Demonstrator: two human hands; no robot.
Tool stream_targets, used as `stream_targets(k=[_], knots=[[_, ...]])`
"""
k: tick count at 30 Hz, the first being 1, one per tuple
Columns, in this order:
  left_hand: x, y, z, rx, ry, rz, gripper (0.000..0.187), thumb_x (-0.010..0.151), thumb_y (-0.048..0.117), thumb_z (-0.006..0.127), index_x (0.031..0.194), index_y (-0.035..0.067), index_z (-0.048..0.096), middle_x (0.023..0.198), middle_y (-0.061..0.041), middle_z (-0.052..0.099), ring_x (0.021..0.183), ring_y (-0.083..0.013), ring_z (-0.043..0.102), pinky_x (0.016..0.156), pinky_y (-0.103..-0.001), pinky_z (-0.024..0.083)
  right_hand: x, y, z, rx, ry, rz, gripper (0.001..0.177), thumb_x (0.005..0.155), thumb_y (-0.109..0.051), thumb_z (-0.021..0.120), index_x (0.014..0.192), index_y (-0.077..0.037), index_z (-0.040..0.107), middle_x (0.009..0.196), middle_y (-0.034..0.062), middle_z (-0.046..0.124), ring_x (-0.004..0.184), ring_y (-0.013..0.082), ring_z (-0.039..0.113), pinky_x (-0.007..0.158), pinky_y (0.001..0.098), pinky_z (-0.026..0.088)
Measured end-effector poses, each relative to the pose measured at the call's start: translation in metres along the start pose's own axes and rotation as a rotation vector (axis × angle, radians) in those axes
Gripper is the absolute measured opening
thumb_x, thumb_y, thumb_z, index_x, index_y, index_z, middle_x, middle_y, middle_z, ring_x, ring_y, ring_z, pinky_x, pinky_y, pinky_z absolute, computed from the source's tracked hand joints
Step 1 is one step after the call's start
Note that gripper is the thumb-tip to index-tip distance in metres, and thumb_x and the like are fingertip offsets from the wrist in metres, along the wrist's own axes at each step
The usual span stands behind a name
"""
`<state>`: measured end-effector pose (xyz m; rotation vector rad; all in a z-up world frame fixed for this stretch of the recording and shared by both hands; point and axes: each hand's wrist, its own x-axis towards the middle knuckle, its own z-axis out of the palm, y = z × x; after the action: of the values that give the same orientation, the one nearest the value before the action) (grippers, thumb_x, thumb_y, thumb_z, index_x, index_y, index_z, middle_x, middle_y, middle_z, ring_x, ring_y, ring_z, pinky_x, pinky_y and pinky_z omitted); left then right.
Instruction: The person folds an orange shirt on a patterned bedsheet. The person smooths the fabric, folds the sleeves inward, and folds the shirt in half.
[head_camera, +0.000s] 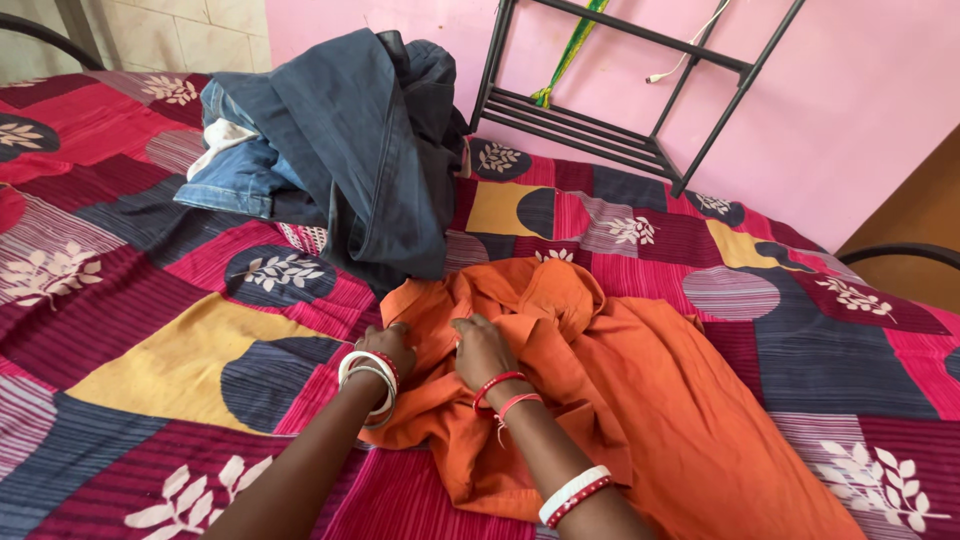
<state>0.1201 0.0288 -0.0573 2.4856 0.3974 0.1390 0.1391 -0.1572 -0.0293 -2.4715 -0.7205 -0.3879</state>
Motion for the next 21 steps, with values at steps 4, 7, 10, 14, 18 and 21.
stream_targets(k=[4,7,10,14,18,21], knots=[[0.000,0.005,0.001,0.067,0.016,0.000,0.057,0.085,0.030,0.077,0.132,0.006,0.058,0.139,-0.024,0.048,0.129,-0.0443,0.052,0.110,-0.049,0.046,-0.006,0.000,0.013,-0.143,-0.214,0.066,0.060,0.088,-0.012,0.064,0.146,-0.009,0.050,0.143,0.0225,0.052,0.129,0.0418,0.051,0.110,0.0480,0.039],[0.000,0.007,-0.001,0.075,0.176,0.075,0.068,0.079,0.015,0.076,0.138,-0.003,0.048,0.137,-0.023,0.046,0.122,-0.0448,0.056,0.105,-0.047,0.049,-0.007,-0.001,0.015,-0.178,-0.294,0.046,0.067,0.089,-0.018,0.066,0.151,-0.010,0.043,0.153,0.0201,0.045,0.139,0.0408,0.042,0.114,0.0496,0.034],[0.001,-0.003,-0.020,0.088,0.294,0.100,0.058,0.084,0.004,0.064,0.140,-0.003,0.046,0.139,-0.022,0.045,0.118,-0.0452,0.059,0.098,-0.048,0.055,-0.009,-0.003,0.014,-0.119,-0.217,0.025,0.072,0.087,-0.022,0.068,0.152,-0.009,0.043,0.150,0.0210,0.049,0.140,0.0413,0.043,0.116,0.0476,0.035],[-0.009,-0.015,-0.047,0.134,0.273,0.000,0.053,0.094,0.004,0.057,0.146,0.003,0.044,0.139,-0.021,0.044,0.117,-0.0448,0.060,0.093,-0.051,0.057,-0.009,-0.007,0.012,-0.070,-0.184,0.041,0.061,0.087,-0.025,0.071,0.144,-0.008,0.054,0.142,0.0219,0.056,0.138,0.0424,0.045,0.116,0.0470,0.034],[-0.023,-0.007,-0.051,0.208,0.228,-0.036,0.050,0.092,0.009,0.061,0.140,0.000,0.048,0.140,-0.024,0.039,0.123,-0.0475,0.054,0.093,-0.049,0.058,-0.013,-0.007,0.011,-0.082,-0.153,-0.002,0.046,0.085,-0.023,0.072,0.127,-0.006,0.067,0.123,0.0223,0.065,0.122,0.0420,0.057,0.107,0.0475,0.043],[-0.030,-0.004,-0.053,0.224,0.101,-0.087,0.058,0.083,0.018,0.073,0.136,0.006,0.054,0.154,-0.022,0.029,0.139,-0.0457,0.041,0.104,-0.046,0.054,-0.013,-0.009,0.002,-0.073,-0.023,-0.024,0.033,0.083,-0.019,0.072,0.114,-0.007,0.074,0.111,0.0200,0.068,0.109,0.0387,0.064,0.098,0.0467,0.051]])
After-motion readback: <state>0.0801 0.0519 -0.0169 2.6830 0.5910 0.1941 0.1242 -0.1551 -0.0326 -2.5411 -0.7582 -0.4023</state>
